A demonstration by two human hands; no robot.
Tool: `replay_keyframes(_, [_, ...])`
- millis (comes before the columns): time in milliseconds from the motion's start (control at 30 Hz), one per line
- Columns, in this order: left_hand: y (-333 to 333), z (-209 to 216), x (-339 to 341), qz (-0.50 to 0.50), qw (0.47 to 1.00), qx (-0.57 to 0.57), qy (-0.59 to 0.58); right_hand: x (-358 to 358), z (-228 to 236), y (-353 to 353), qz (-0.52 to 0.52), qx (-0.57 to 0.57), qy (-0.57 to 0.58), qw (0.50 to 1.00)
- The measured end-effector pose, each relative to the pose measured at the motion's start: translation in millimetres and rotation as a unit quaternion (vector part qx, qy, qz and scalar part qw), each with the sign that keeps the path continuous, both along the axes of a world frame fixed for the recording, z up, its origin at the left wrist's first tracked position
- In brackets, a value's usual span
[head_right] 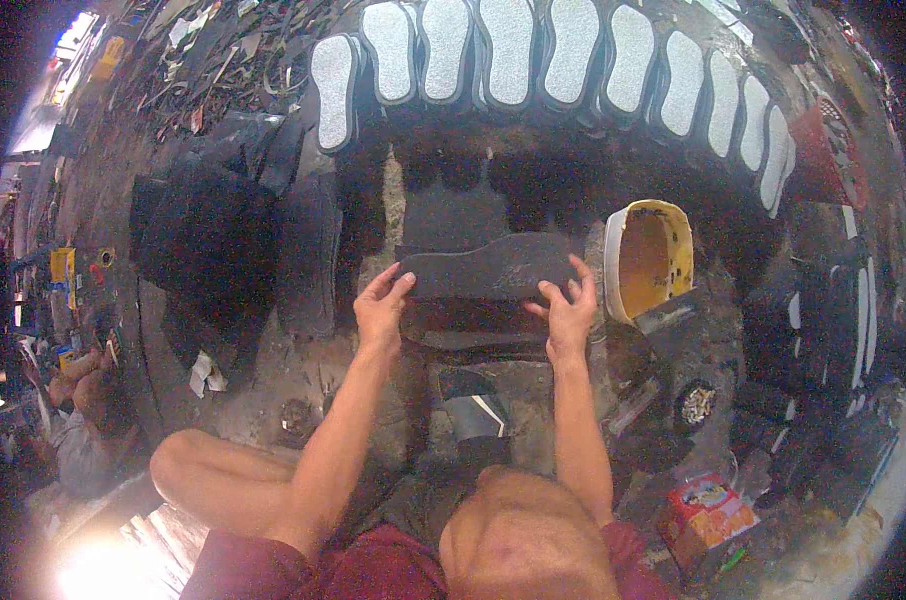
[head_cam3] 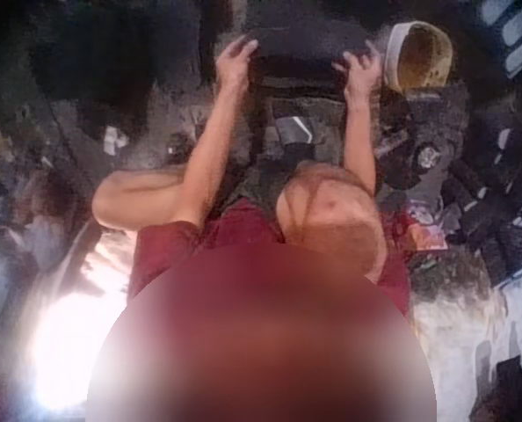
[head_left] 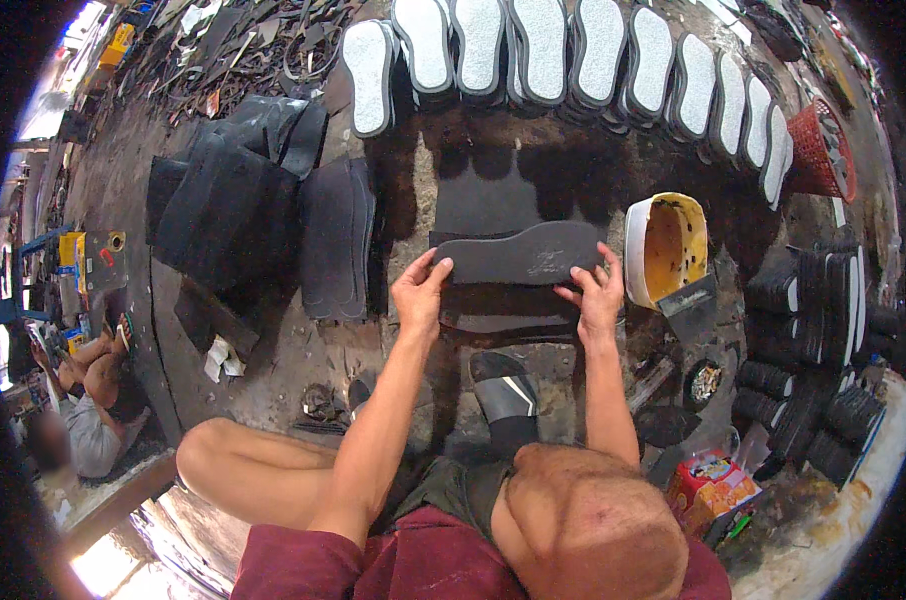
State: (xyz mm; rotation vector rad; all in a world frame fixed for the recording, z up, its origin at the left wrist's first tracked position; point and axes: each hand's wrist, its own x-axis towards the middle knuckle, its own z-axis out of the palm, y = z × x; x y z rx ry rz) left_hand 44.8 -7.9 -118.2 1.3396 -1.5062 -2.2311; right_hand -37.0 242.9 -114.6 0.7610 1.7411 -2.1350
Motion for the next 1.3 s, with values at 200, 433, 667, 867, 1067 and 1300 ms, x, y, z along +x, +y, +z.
replay_keyframes(200, [-25.2,-12.1,-6.1,-0.126,0.982,-0.143,-0.012,2.3,-38.3,17.5,0.022,0.152,0.060,0.986])
replay_keyframes(433, [-22.9,-24.4,-12.2,-0.126,0.973,-0.192,-0.027,-5.2,-53.8,17.3,0.046,0.192,0.041,0.979])
replay_keyframes(667, [-26.4,-34.4,-12.7,-0.123,0.978,-0.163,-0.034,-7.5,-56.0,16.6,0.043,0.199,0.026,0.979])
replay_keyframes(867, [-29.0,-38.5,-14.1,-0.155,0.962,-0.216,-0.067,-9.0,-37.0,6.9,0.095,0.324,0.076,0.938])
replay_keyframes(1067, [-24.3,-37.4,-19.0,-0.168,0.936,-0.304,-0.056,-3.7,-16.8,-7.0,0.130,0.538,0.084,0.829])
replay_keyframes(1300, [-35.5,-21.9,-19.5,0.027,0.997,-0.007,-0.074,13.1,0.9,11.2,0.060,0.165,-0.009,0.984])
